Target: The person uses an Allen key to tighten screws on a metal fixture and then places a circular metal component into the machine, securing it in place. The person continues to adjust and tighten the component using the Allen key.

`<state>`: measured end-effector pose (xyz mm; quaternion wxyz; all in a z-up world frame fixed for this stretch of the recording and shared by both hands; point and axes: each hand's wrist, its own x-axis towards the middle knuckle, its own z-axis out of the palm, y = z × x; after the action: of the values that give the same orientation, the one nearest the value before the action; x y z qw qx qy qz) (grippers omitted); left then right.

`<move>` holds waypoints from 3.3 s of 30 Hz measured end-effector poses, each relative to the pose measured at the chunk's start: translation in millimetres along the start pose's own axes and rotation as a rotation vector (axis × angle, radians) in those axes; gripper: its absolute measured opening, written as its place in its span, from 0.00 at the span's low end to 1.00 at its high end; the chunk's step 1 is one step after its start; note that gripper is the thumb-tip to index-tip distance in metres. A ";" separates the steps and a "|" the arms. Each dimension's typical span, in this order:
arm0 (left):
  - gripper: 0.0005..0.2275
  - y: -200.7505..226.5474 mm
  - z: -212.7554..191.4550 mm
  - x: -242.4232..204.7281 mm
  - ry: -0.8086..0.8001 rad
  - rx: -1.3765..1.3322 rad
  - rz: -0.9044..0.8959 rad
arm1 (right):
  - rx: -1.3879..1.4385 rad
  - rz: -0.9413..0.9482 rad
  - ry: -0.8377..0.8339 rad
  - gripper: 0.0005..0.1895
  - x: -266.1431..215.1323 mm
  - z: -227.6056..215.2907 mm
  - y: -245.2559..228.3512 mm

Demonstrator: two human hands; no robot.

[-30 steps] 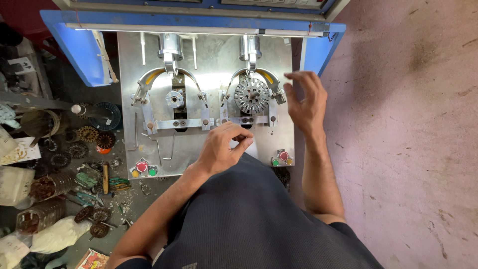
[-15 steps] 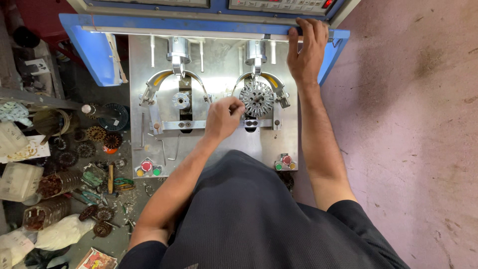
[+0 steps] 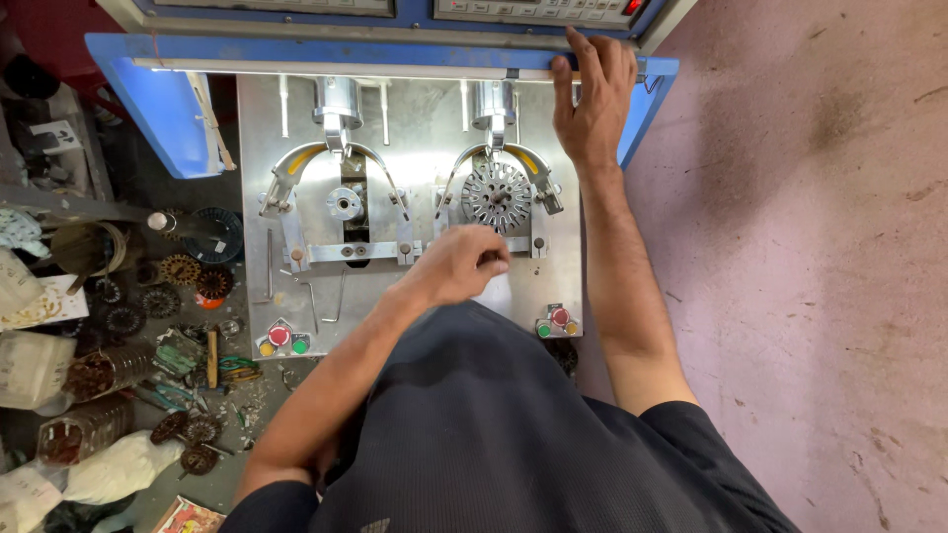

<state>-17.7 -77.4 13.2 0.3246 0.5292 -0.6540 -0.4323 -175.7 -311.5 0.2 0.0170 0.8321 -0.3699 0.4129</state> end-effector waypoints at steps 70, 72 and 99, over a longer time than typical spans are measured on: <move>0.05 47.6 2.6 -52.2 -0.079 -0.062 -0.020 | -0.031 0.999 -0.719 0.20 -328.1 -94.4 -31.7; 0.05 48.4 3.1 -51.5 -0.072 -0.055 -0.020 | -0.003 1.031 -0.733 0.16 -326.7 -94.3 -31.4; 0.03 73.4 -0.6 -44.0 -0.118 -0.132 0.085 | 0.097 1.086 -0.740 0.09 -324.9 -85.1 -26.1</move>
<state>-37.2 -29.9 81.6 0.3375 0.4520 -0.6639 -0.4909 -341.8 -68.7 -163.9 -0.3595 0.6140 -0.6996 0.0656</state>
